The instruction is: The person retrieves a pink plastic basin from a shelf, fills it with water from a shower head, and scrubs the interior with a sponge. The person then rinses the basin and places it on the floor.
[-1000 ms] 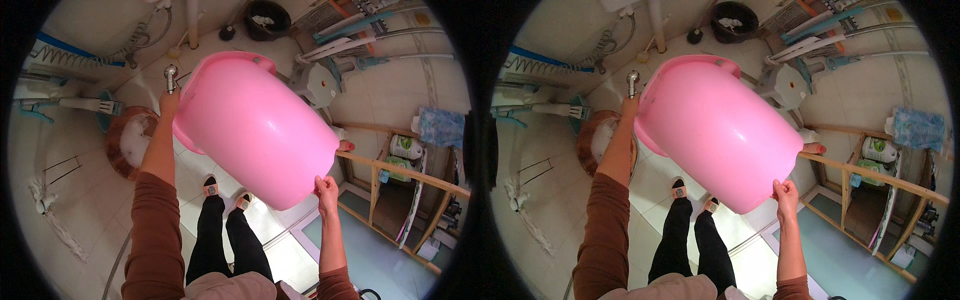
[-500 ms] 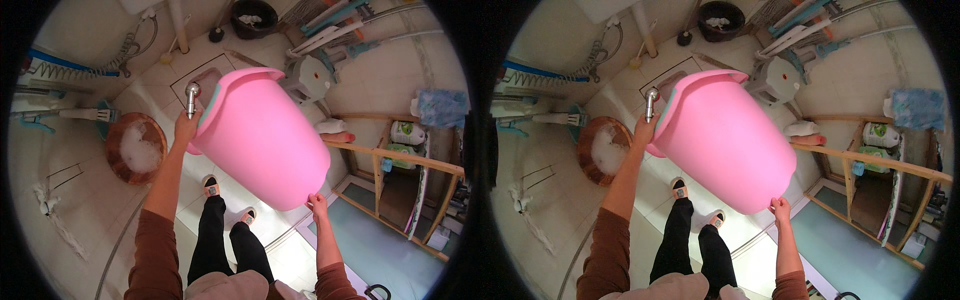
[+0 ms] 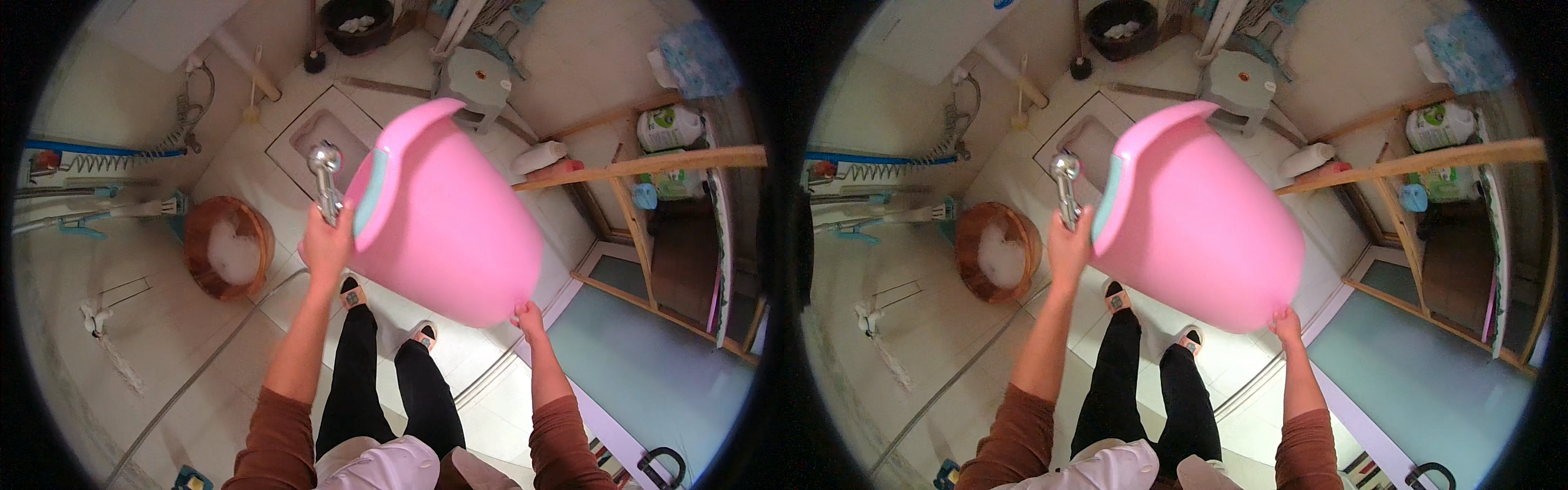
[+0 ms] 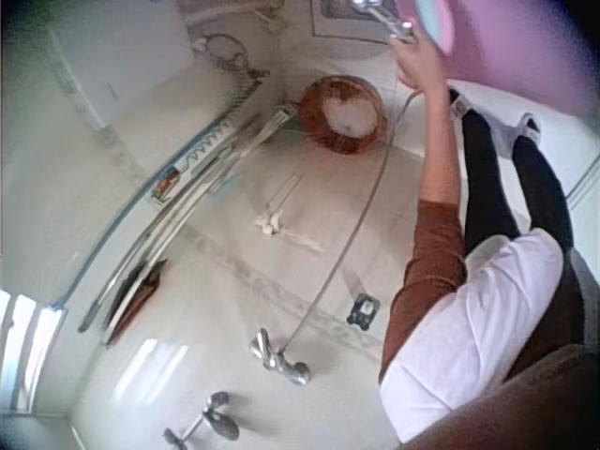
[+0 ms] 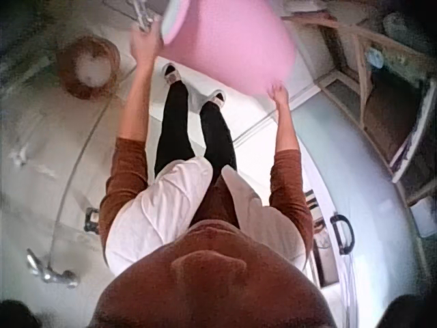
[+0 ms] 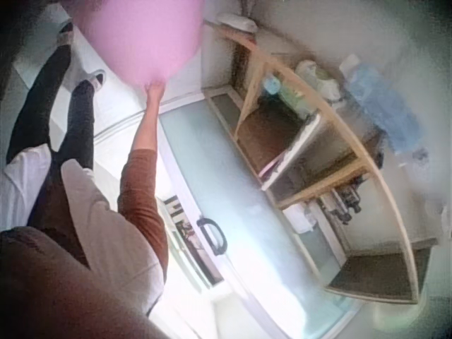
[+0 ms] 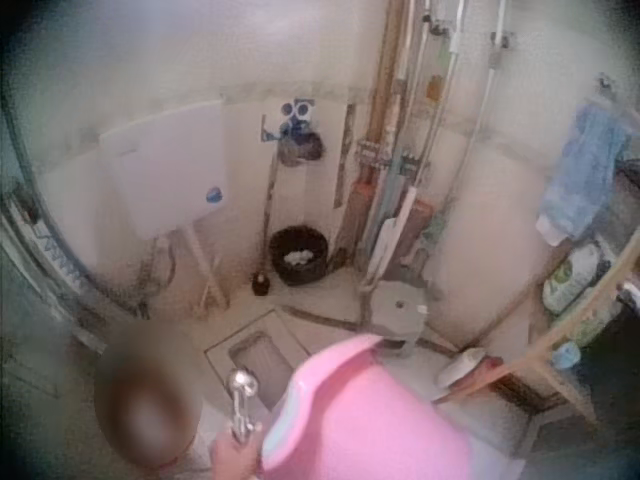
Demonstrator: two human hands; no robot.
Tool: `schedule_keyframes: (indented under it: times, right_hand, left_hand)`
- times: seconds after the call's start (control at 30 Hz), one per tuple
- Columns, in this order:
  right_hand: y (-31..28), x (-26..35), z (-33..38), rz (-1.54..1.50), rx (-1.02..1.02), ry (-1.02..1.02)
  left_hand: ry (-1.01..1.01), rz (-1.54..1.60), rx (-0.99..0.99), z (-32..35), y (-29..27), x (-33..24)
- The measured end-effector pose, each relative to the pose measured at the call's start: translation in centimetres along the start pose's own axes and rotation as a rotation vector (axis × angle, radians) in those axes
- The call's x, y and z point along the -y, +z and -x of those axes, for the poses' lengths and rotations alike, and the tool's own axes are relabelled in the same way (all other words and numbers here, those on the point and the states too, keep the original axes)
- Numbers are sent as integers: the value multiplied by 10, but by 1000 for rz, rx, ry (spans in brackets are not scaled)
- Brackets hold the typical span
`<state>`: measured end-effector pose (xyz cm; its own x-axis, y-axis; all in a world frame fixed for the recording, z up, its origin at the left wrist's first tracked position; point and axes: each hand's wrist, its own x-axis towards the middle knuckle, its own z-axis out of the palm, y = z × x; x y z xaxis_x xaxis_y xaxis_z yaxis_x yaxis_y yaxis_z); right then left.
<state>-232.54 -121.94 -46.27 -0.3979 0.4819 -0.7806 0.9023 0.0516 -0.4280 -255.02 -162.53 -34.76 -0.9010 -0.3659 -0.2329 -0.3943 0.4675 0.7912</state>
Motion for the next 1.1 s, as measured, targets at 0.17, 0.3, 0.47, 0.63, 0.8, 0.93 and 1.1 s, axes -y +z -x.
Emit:
schedule_keyframes:
  times: [0.17,0.3,0.47,0.63,0.8,0.93,1.1]
  right_hand:
    - [-21,24,60,426,-11,-275]
    - [-50,61,152,-685,288,-318]
    - [-94,34,180,-226,-114,-490]
    - [-152,-68,128,-51,-516,-299]
    - [-217,-158,88,-226,-256,-190]
    - [-231,-205,66,-365,-167,9]
    - [-222,-249,53,-351,-229,7]
  left_hand:
    - [121,135,201,127,34,-56]
    - [146,159,435,216,64,-79]
    - [-135,397,718,299,86,-75]
    - [42,63,714,337,77,-35]
    - [116,29,823,363,82,-15]
    - [199,-33,928,376,91,-16]
    - [338,-157,1019,385,98,-17]
